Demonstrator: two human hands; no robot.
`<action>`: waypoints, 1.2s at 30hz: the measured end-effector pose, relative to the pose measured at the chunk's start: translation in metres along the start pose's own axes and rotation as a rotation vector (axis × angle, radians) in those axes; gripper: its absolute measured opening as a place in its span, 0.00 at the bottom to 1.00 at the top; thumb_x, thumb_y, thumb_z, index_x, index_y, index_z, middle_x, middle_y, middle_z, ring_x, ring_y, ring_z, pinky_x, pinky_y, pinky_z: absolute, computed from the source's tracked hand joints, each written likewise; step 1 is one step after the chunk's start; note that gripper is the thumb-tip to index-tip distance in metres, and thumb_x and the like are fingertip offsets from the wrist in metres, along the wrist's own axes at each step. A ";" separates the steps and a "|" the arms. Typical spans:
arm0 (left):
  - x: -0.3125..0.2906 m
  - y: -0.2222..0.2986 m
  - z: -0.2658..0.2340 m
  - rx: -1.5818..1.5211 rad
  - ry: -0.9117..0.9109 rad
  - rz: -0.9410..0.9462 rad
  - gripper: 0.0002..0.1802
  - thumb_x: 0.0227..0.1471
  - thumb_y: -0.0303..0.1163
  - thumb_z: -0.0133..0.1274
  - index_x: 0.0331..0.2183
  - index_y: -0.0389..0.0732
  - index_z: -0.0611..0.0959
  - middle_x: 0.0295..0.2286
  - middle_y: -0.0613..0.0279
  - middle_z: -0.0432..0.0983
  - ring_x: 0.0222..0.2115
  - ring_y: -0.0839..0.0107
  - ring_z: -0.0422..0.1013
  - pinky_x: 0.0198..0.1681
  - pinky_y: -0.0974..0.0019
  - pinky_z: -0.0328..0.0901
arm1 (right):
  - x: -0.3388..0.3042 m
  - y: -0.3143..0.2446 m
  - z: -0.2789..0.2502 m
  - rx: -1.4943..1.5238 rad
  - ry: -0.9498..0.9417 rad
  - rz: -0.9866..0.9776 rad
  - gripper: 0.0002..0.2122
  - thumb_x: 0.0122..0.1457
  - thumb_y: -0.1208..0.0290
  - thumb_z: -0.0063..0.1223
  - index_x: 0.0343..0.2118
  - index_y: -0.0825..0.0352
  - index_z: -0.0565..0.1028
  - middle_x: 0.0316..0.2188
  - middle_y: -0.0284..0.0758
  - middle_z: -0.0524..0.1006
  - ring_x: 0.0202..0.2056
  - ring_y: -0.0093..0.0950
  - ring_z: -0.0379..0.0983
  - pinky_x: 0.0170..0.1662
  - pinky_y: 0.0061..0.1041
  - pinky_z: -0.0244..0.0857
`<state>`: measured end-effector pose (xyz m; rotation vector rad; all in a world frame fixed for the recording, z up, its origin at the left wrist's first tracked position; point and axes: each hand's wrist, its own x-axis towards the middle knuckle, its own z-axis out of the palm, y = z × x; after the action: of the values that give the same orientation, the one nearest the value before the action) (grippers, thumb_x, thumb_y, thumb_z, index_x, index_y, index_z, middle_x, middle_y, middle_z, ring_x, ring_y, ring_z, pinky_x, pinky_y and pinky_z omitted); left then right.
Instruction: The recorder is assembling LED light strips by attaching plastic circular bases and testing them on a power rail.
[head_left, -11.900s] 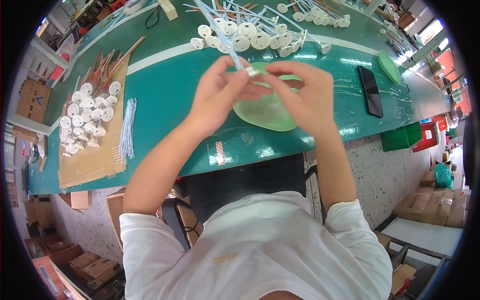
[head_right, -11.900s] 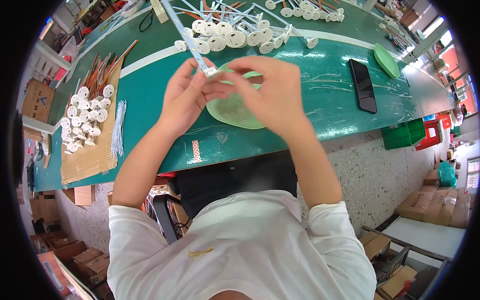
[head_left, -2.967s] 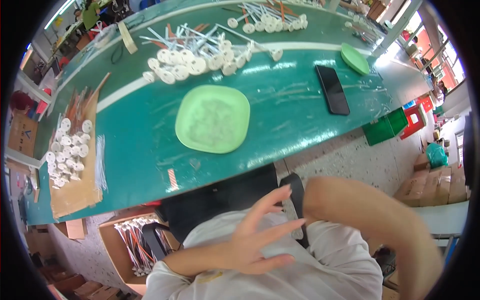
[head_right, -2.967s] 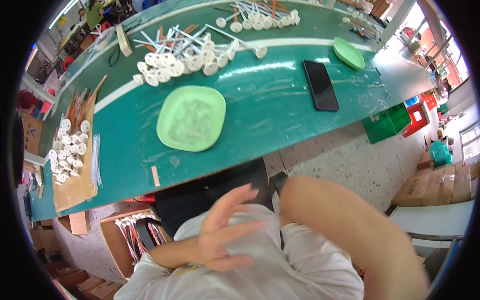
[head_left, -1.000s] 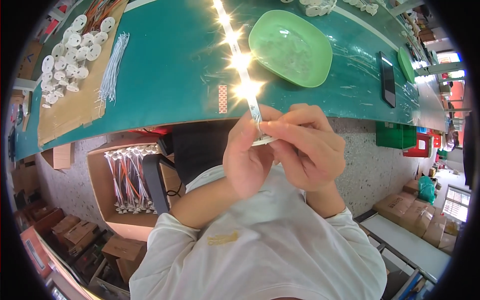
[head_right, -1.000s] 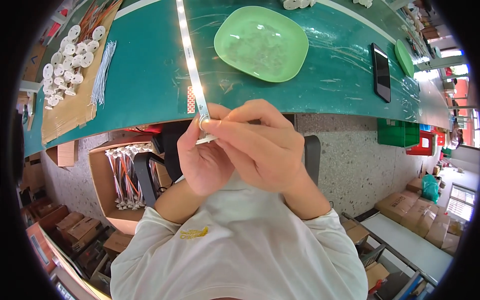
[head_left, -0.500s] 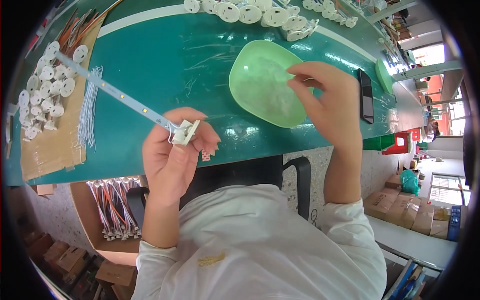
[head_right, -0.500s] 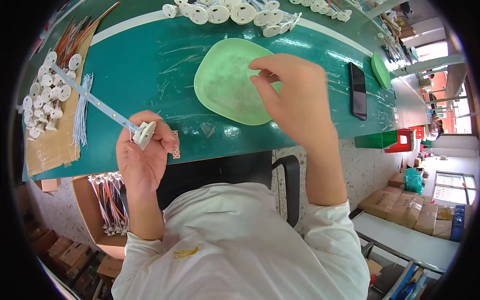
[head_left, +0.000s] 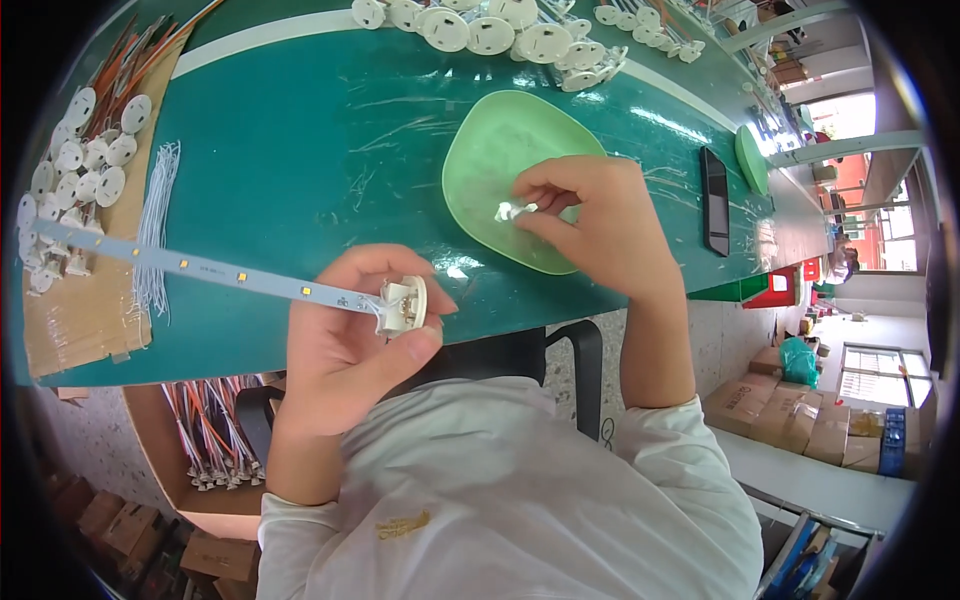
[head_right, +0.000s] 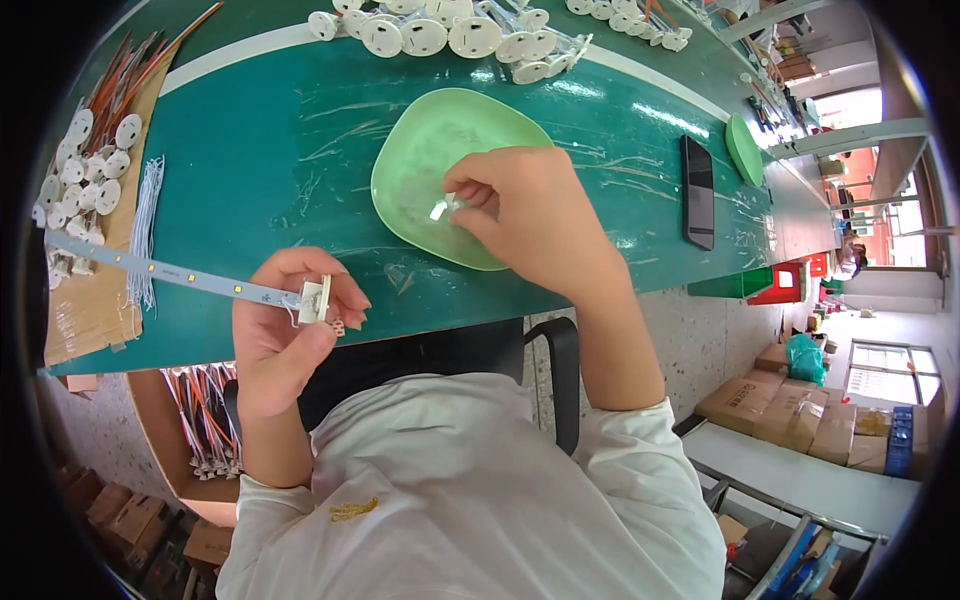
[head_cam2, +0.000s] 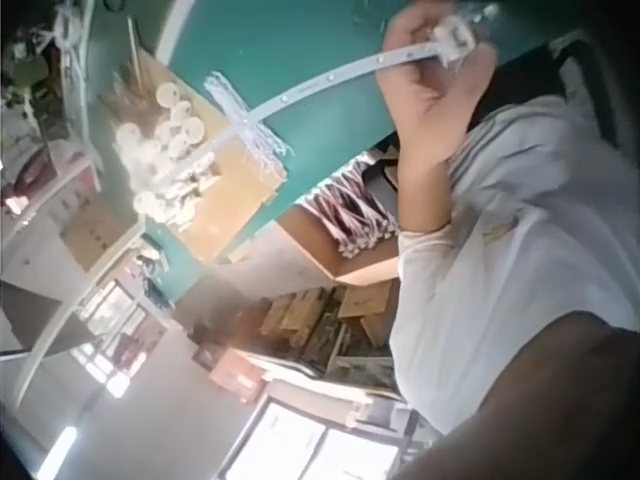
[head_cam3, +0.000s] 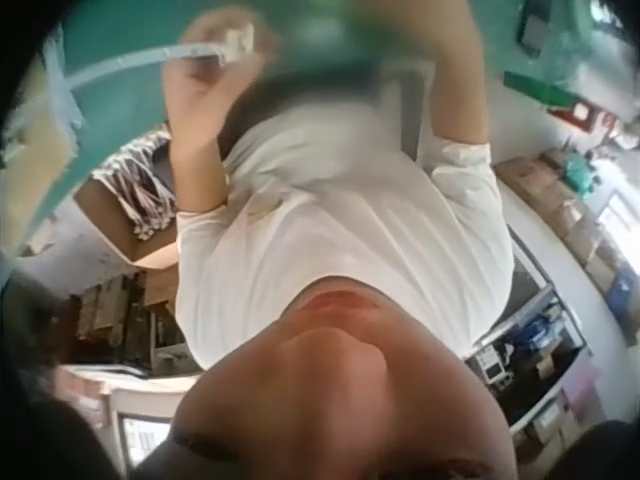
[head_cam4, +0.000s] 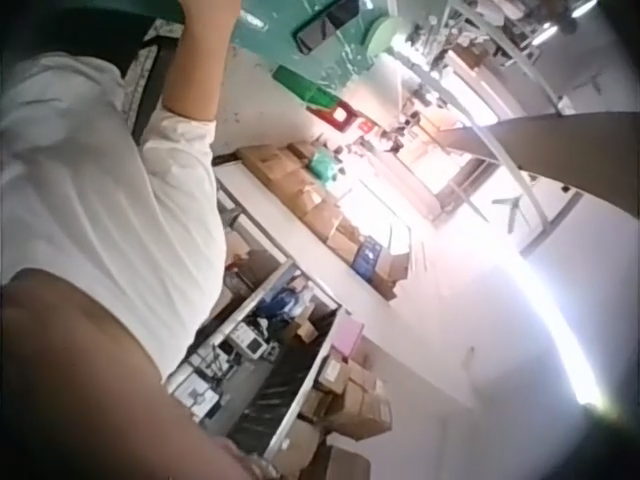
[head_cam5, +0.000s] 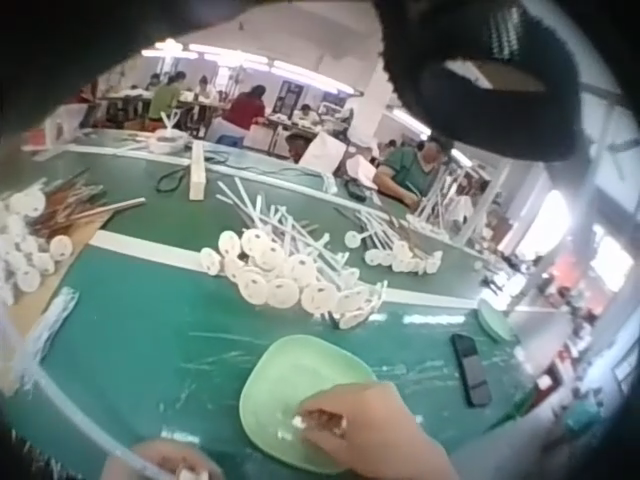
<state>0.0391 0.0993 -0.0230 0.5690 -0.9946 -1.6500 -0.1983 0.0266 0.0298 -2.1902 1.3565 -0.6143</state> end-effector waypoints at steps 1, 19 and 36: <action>-0.001 0.001 0.001 -0.013 0.016 -0.018 0.22 0.46 0.17 0.59 0.45 0.33 0.74 0.34 0.57 0.75 0.36 0.74 0.71 0.39 0.71 0.66 | -0.001 -0.001 -0.001 0.017 0.032 -0.005 0.09 0.43 0.84 0.63 0.30 0.74 0.78 0.24 0.38 0.79 0.26 0.24 0.77 0.33 0.22 0.71; -0.006 -0.004 0.008 0.143 0.055 0.065 0.21 0.48 0.21 0.58 0.45 0.32 0.73 0.34 0.53 0.76 0.33 0.74 0.71 0.38 0.71 0.67 | -0.017 -0.003 -0.010 0.201 0.128 0.007 0.08 0.47 0.84 0.60 0.33 0.73 0.80 0.41 0.41 0.78 0.32 0.24 0.78 0.35 0.20 0.74; -0.006 -0.005 0.009 0.215 0.087 0.111 0.18 0.50 0.19 0.53 0.46 0.31 0.73 0.34 0.55 0.75 0.35 0.72 0.73 0.38 0.68 0.71 | -0.017 0.005 -0.004 0.653 0.300 0.126 0.08 0.58 0.81 0.53 0.40 0.73 0.77 0.29 0.35 0.80 0.28 0.19 0.73 0.35 0.18 0.68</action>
<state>0.0312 0.1081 -0.0235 0.7100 -1.1263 -1.4183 -0.2110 0.0398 0.0275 -1.5197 1.1935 -1.1787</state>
